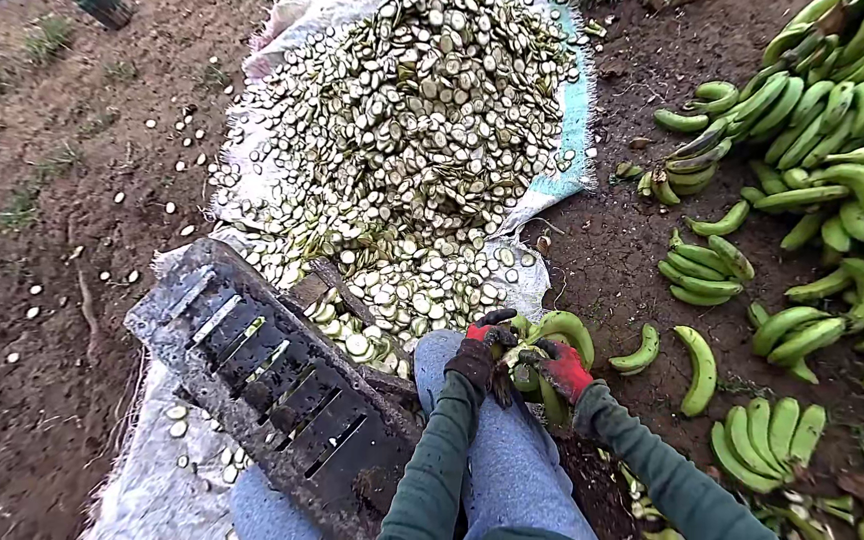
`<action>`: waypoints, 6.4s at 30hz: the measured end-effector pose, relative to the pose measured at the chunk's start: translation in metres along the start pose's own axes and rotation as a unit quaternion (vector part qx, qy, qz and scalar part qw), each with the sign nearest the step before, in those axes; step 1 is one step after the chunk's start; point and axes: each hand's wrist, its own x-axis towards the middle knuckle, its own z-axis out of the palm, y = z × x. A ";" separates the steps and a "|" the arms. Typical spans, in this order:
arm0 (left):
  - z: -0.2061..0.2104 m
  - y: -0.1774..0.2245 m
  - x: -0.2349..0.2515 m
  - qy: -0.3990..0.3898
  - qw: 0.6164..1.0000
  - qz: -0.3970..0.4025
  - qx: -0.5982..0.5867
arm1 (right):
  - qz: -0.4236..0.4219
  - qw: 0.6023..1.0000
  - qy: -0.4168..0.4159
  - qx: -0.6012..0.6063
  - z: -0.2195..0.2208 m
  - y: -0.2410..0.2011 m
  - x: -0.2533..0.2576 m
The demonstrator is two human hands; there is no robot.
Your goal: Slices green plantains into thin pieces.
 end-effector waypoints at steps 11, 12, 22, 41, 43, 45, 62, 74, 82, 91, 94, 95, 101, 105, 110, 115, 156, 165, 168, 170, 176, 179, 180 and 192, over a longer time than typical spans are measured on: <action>0.003 -0.006 0.016 -0.063 0.990 -0.002 0.129 | -0.076 0.974 -0.113 -0.180 -0.019 0.019 0.019; 0.003 -0.006 0.016 -0.058 0.990 -0.007 0.130 | -0.079 0.978 -0.102 -0.164 -0.015 0.021 0.021; -0.012 0.012 -0.011 -0.086 0.956 0.069 0.271 | -0.055 0.982 -0.089 -0.159 -0.019 0.006 0.019; 0.010 0.017 0.035 -0.039 0.968 0.087 0.234 | -0.006 0.995 0.003 -0.104 -0.006 0.011 0.008; 0.030 0.047 0.039 -0.092 0.914 0.110 0.379 | -0.023 0.987 -0.018 -0.161 -0.011 0.006 0.012; 0.069 0.072 0.029 -0.129 0.790 0.048 0.598 | -0.026 0.974 -0.019 -0.223 -0.007 -0.002 0.009; 0.117 0.015 0.075 -0.145 0.669 -0.116 0.719 | 0.049 0.991 0.089 0.092 0.033 0.077 0.033; 0.071 0.066 0.105 0.023 0.791 0.023 0.611 | -0.093 0.972 0.156 -0.150 -0.021 0.026 0.055; 0.086 0.043 0.147 0.029 0.702 0.025 0.711 | -0.071 0.984 0.149 -0.062 -0.012 0.038 0.087; 0.081 0.023 0.136 0.054 0.673 0.085 0.732 | -0.043 0.981 -0.077 0.174 -0.008 0.046 0.086; 0.056 0.014 0.134 0.084 0.684 0.100 0.718 | 0.028 0.999 0.002 0.041 0.007 0.009 0.052; 0.052 0.012 0.133 0.091 0.689 0.100 0.712 | 0.048 0.999 0.016 0.016 0.009 0.002 0.044; 0.012 0.030 0.162 0.119 0.703 0.067 0.698 | -0.079 0.990 0.103 -0.054 0.026 0.001 -0.044; -0.057 0.040 0.163 0.282 0.764 -0.041 0.580 | -0.089 0.968 0.224 0.074 0.011 0.066 -0.107; -0.080 0.019 0.098 0.234 0.827 0.053 0.508 | -0.219 0.918 0.234 0.232 -0.052 0.033 -0.060; -0.021 0.079 -0.054 -0.135 0.956 0.220 0.138 | -0.400 0.802 0.008 0.444 -0.070 -0.042 -0.050; -0.146 -0.034 -0.260 0.236 0.886 -0.069 0.393 | -0.472 0.876 -0.091 0.039 0.240 -0.172 -0.088; -0.165 -0.118 -0.281 0.540 0.750 0.232 0.303 | -0.484 0.873 0.050 -0.021 0.205 -0.117 -0.102; -0.224 -0.164 -0.301 0.673 0.666 0.230 0.226 | -0.495 0.862 0.096 -0.056 0.231 -0.180 -0.068; -0.249 -0.187 -0.314 0.700 0.660 0.221 0.162 | -0.531 0.836 0.118 -0.074 0.260 -0.251 -0.023; -0.270 -0.259 -0.330 0.721 0.648 0.222 0.106 | -0.598 0.783 0.140 -0.097 0.281 -0.309 0.001; -0.263 -0.306 -0.329 0.715 0.677 0.159 0.067 | -0.629 0.752 0.135 -0.146 0.233 -0.206 -0.050; -0.260 -0.318 -0.326 0.713 0.685 0.141 0.048 | -0.619 0.759 0.131 -0.155 0.225 -0.173 -0.066; -0.241 -0.310 -0.291 0.723 0.675 0.148 -0.016 | -0.663 0.717 0.149 -0.155 0.325 -0.348 0.035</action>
